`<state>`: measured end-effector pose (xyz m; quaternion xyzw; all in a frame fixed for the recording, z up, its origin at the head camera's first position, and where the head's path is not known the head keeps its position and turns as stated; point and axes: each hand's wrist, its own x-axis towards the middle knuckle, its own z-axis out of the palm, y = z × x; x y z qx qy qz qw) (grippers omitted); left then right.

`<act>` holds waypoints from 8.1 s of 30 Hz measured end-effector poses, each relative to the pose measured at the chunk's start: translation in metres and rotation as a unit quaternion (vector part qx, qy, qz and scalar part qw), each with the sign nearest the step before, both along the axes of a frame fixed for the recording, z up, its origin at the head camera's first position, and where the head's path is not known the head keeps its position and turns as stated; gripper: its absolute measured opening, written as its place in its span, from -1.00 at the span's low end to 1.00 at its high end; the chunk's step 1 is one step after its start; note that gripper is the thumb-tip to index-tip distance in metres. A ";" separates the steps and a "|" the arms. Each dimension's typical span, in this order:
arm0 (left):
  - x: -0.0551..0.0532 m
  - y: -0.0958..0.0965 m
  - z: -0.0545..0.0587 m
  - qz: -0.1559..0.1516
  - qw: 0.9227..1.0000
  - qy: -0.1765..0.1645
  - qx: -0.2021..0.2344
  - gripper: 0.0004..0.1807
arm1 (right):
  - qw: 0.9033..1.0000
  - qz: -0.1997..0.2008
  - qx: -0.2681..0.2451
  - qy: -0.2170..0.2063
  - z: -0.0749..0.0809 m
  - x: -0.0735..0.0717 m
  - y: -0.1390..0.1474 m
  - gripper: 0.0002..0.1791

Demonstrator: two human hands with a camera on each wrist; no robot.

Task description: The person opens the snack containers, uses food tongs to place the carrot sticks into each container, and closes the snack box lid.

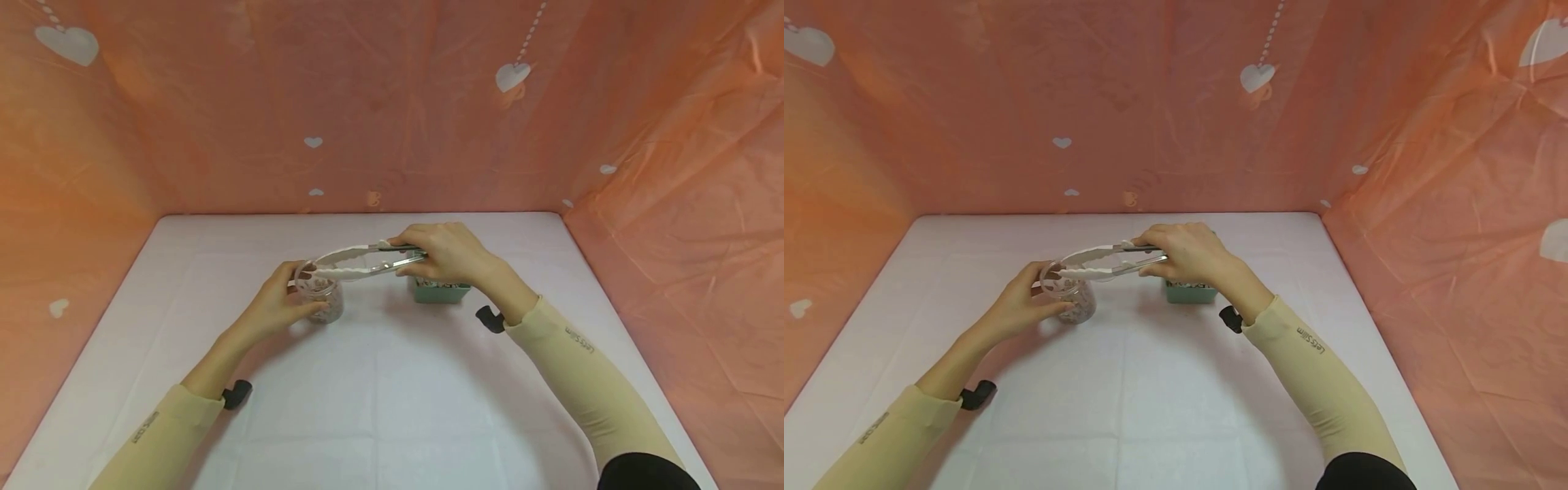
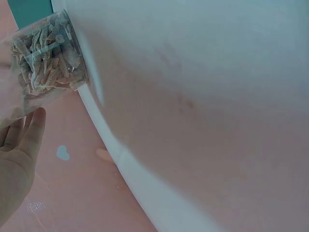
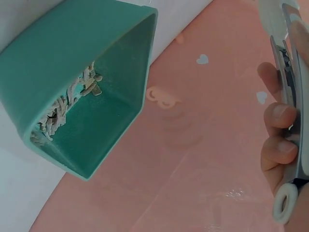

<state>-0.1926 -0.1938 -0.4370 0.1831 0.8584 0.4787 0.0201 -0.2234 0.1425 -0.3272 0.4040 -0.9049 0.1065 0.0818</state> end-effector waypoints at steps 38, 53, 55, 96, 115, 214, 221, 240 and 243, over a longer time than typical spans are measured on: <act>0.000 -0.002 -0.001 0.002 1.000 -0.009 -0.003 -0.16 | 0.991 -0.127 -0.041 0.031 -0.012 0.012 0.139 -0.39; 0.000 -0.001 0.000 0.005 1.000 -0.013 -0.001 -0.16 | 0.991 -0.096 0.089 -0.029 0.004 0.003 0.146 -0.44; 0.000 -0.001 0.000 0.005 1.000 -0.014 0.000 -0.16 | 0.991 -0.086 0.091 -0.033 0.002 0.001 0.142 -0.45; 0.001 -0.001 0.000 0.004 1.000 -0.014 -0.001 -0.15 | 0.985 -0.088 0.129 -0.072 -0.024 -0.015 0.125 -0.51; 0.002 0.000 0.003 0.015 1.000 -0.021 -0.014 -0.15 | 0.986 -0.095 0.124 -0.060 -0.017 -0.008 0.129 -0.49; 0.000 -0.001 0.001 0.005 1.000 -0.014 -0.006 -0.15 | 0.995 -0.075 0.071 0.014 0.002 0.002 0.132 -0.46; -0.001 -0.001 0.001 0.006 1.000 -0.013 -0.010 -0.15 | 0.988 -0.082 0.131 -0.028 0.006 -0.003 0.129 -0.45; -0.001 0.000 0.001 0.003 1.000 -0.008 -0.004 -0.16 | 0.973 -0.118 0.178 -0.084 -0.015 -0.020 0.113 -0.37; -0.001 -0.001 0.002 0.004 1.000 -0.012 -0.004 -0.15 | 0.975 -0.115 0.175 -0.077 -0.016 -0.019 0.111 -0.48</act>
